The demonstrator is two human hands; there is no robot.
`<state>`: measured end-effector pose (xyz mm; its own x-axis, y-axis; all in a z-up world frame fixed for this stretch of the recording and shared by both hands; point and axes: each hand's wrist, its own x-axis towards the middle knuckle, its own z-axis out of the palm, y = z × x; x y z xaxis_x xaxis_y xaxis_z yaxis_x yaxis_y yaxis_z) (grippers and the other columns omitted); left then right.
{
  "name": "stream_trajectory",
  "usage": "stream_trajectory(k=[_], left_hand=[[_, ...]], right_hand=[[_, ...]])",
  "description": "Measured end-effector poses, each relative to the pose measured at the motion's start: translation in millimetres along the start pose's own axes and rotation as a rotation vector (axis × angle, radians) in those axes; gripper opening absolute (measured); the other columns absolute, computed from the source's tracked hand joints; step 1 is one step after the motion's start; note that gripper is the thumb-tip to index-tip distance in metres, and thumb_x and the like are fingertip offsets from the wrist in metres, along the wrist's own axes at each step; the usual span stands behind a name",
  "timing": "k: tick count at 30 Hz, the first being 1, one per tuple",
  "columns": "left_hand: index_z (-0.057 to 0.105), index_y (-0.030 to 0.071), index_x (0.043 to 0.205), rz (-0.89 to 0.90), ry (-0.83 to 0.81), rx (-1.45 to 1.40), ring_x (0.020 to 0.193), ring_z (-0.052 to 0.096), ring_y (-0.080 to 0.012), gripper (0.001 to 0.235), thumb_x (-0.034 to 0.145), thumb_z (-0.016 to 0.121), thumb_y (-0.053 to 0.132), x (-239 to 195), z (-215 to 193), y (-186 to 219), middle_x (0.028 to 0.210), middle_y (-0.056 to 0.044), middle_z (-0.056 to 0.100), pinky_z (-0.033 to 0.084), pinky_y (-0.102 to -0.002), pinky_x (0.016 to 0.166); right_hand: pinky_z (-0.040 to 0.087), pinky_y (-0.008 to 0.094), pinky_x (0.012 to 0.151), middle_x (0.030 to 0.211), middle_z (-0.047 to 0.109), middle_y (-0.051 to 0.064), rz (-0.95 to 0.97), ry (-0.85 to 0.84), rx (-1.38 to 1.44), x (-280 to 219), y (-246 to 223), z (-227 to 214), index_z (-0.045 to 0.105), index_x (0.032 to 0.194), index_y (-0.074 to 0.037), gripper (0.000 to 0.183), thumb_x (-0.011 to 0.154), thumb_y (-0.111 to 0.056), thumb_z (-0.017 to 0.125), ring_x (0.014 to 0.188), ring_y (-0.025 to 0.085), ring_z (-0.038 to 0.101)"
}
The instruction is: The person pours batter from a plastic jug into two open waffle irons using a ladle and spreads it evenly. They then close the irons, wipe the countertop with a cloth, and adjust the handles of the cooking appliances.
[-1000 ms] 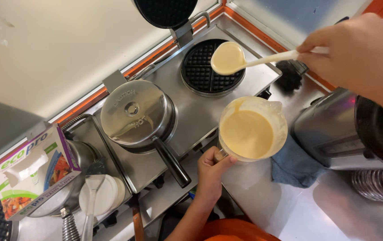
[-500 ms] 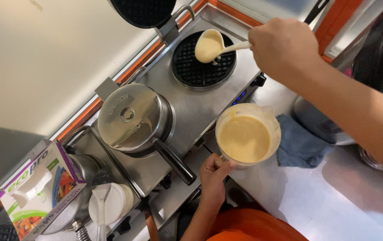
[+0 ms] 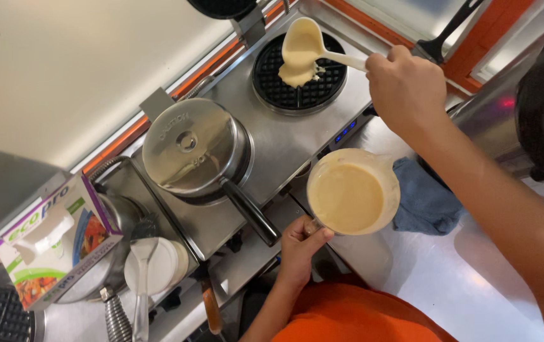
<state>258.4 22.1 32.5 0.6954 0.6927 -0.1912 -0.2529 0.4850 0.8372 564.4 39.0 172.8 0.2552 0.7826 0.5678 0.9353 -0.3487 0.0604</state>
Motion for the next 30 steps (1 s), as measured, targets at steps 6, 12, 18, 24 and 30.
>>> stream_trajectory(k=[6,12,18,24,30], left_hand=[[0.042,0.016,0.073,0.011,-0.087,0.058,0.069,0.038,-0.0022,0.041,0.089,0.080,0.011,2.2,-8.2,0.0,0.074,0.010,0.043,0.034,-0.022,0.063],[0.060,0.013,0.078,-0.025,-0.095,0.383,0.066,0.039,-0.0016,0.022,0.090,0.077,0.019,2.6,-12.2,7.7,0.070,0.011,0.046,0.033,-0.023,0.058],[0.050,0.012,0.072,0.107,-0.159,0.386,0.068,0.038,-0.0017,0.038,0.095,0.076,0.025,2.8,-14.8,4.1,0.071,0.011,0.044,0.034,-0.023,0.060],[0.048,0.011,0.070,0.119,-0.125,0.401,0.067,0.035,-0.0020,0.040,0.096,0.076,0.023,3.6,-18.5,-6.4,0.069,0.011,0.041,0.031,-0.023,0.057],[0.046,0.012,0.071,0.174,-0.133,0.357,0.067,0.034,-0.0013,0.041,0.097,0.076,0.022,1.3,-16.3,-7.1,0.071,0.012,0.039,0.030,-0.024,0.058]], right_hand=[[0.056,0.039,0.067,0.095,0.068,0.009,-0.047,0.143,0.050,-18.3,10.9,21.3,0.075,0.104,-0.013,0.007,0.099,-0.017,0.075,0.078,0.027,0.069],[0.054,0.037,0.064,0.100,0.067,0.009,-0.019,0.138,0.107,-25.0,18.4,38.3,0.075,0.109,-0.013,0.013,0.097,-0.011,0.075,0.077,0.025,0.069],[0.054,0.036,0.064,0.102,0.064,0.006,-0.042,0.187,0.083,-26.7,20.1,45.4,0.073,0.107,-0.014,0.014,0.094,-0.009,0.075,0.077,0.024,0.068],[0.051,0.034,0.062,0.103,0.063,0.005,-0.042,0.206,0.115,-35.0,24.2,37.0,0.070,0.104,-0.013,0.011,0.096,-0.005,0.070,0.070,0.020,0.066],[0.050,0.033,0.059,0.098,0.062,0.003,-0.065,0.250,0.091,-28.0,23.8,39.6,0.071,0.103,-0.015,0.014,0.094,-0.004,0.069,0.071,0.020,0.065]])
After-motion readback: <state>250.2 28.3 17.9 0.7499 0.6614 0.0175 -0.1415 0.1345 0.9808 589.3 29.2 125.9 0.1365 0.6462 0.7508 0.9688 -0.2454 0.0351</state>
